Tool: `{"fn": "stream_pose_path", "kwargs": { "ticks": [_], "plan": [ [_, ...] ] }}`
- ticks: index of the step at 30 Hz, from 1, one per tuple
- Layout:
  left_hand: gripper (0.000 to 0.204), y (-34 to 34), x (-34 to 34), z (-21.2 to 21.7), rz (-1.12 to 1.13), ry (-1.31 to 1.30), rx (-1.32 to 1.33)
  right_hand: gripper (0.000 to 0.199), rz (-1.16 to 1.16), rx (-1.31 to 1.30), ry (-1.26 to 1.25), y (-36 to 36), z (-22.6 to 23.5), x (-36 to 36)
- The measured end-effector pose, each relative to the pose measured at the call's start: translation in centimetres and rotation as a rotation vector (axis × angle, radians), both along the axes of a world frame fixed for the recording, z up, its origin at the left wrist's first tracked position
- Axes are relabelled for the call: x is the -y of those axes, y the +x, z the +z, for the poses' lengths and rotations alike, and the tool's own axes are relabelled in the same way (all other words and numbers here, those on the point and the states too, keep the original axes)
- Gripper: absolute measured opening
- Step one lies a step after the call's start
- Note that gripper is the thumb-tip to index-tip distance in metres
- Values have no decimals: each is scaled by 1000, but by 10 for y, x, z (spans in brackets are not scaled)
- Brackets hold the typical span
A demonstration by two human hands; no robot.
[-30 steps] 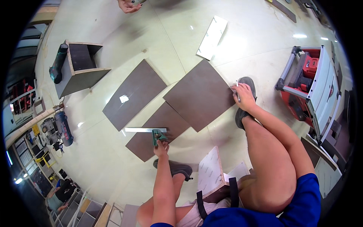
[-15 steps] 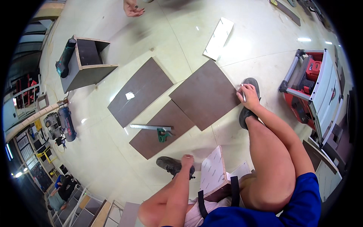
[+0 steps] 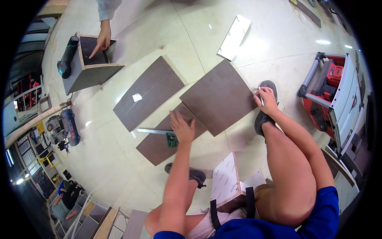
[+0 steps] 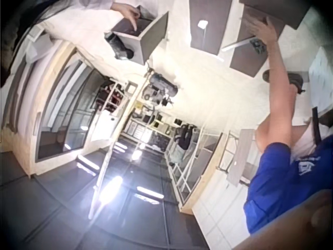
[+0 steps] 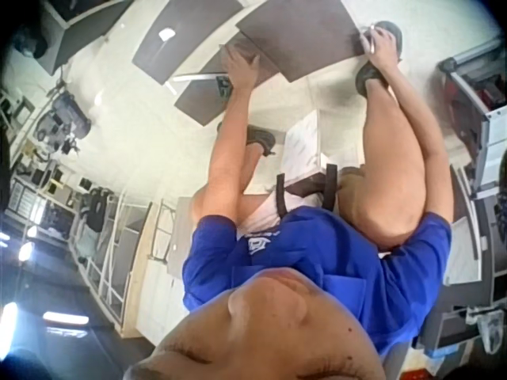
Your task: The person sits on the floor and uses a square ruler and a marker to draw straight lines on several brown wood panels. They measure and mark each panel, then reposition the ruler to mark additional lines. Another person is present nearby, occasionally handling a panel.
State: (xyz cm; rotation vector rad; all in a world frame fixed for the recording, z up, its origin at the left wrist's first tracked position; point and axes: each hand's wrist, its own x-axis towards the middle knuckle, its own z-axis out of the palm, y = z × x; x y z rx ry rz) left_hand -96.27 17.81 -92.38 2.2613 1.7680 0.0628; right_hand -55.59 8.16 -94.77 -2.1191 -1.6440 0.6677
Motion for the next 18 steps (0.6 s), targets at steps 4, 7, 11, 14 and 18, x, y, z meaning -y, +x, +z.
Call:
{"fn": "stream_pose_path", "kwargs": {
  "ticks": [4,7,11,14,18],
  "plan": [
    [83,-22,-54,-24,48,-205,-258,14,15,-20,-1,0,-10,-3],
    [77,-23,-64,-33,52,-356,-247,13,6,-9,3,-2,-12,-6],
    [70,-20,-60,-28,28,-334,-213,13,12,-4,-5,-2,-9,-3],
    [69,-13,-70,-24,31,-374,-221,13,4,-2,1,1,-8,-4],
    [74,-10,-63,-24,78,-441,-197,11,-18,2,-20,0,-5,1]
  ]
}}
